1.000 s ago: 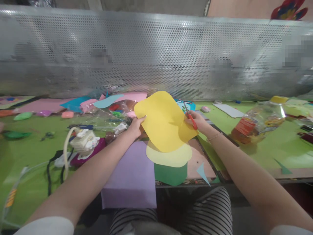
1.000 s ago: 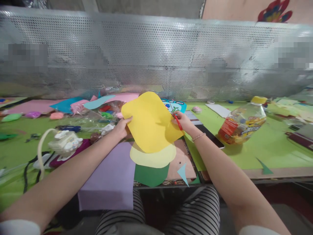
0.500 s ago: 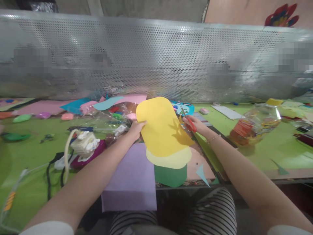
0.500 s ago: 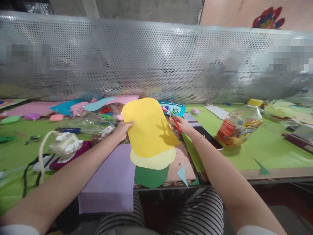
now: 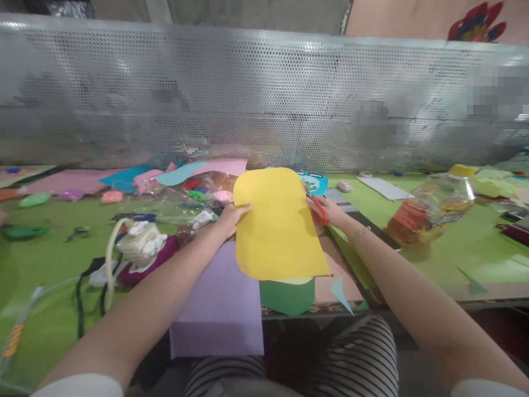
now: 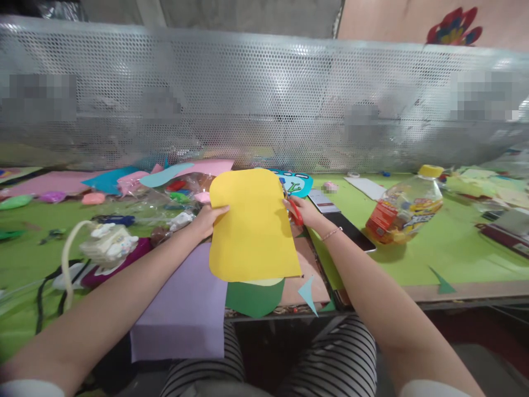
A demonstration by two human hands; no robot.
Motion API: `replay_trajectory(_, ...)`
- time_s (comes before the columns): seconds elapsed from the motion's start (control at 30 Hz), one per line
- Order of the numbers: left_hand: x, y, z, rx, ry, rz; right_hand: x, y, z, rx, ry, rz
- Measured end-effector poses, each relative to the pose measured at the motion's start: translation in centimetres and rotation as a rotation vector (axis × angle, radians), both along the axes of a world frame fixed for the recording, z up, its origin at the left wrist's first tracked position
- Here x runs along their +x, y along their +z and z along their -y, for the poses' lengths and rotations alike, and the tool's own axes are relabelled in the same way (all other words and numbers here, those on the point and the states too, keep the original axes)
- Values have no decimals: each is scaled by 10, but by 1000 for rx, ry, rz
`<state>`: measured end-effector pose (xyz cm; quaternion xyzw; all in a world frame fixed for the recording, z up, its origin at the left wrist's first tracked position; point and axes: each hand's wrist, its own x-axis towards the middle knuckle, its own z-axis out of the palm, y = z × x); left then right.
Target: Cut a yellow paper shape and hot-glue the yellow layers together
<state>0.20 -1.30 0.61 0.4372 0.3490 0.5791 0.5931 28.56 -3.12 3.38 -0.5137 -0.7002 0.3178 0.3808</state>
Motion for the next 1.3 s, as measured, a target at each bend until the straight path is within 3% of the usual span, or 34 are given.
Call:
replay_trajectory(0.77,1,2,4,-5,15,17,0,-5,-5,153,-1,117)
replay_trajectory(1.3,2,3,4,-25,-13,47,-4,-1,4,66,34,39)
